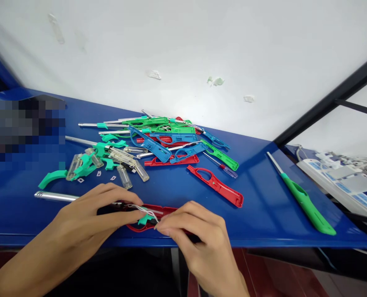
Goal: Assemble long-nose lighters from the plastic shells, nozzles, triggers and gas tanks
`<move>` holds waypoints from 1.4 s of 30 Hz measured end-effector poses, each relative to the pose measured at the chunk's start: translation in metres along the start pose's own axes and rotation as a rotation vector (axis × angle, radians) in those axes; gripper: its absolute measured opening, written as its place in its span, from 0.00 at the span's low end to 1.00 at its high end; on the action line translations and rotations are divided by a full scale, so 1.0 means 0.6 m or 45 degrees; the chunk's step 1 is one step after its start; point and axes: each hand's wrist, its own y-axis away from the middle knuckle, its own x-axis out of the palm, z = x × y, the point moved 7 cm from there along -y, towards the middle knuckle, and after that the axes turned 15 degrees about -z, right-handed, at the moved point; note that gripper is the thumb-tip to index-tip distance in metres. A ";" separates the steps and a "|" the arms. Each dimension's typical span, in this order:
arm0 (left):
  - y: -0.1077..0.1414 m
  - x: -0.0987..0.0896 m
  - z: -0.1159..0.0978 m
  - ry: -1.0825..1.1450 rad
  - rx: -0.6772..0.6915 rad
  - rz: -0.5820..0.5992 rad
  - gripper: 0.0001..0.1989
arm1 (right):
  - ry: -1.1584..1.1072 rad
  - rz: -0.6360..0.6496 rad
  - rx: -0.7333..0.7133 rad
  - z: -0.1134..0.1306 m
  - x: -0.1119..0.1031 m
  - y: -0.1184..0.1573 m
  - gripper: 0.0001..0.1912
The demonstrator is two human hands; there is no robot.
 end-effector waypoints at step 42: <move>-0.007 0.005 -0.005 0.016 0.061 -0.041 0.22 | -0.017 -0.028 0.187 -0.013 -0.004 -0.008 0.14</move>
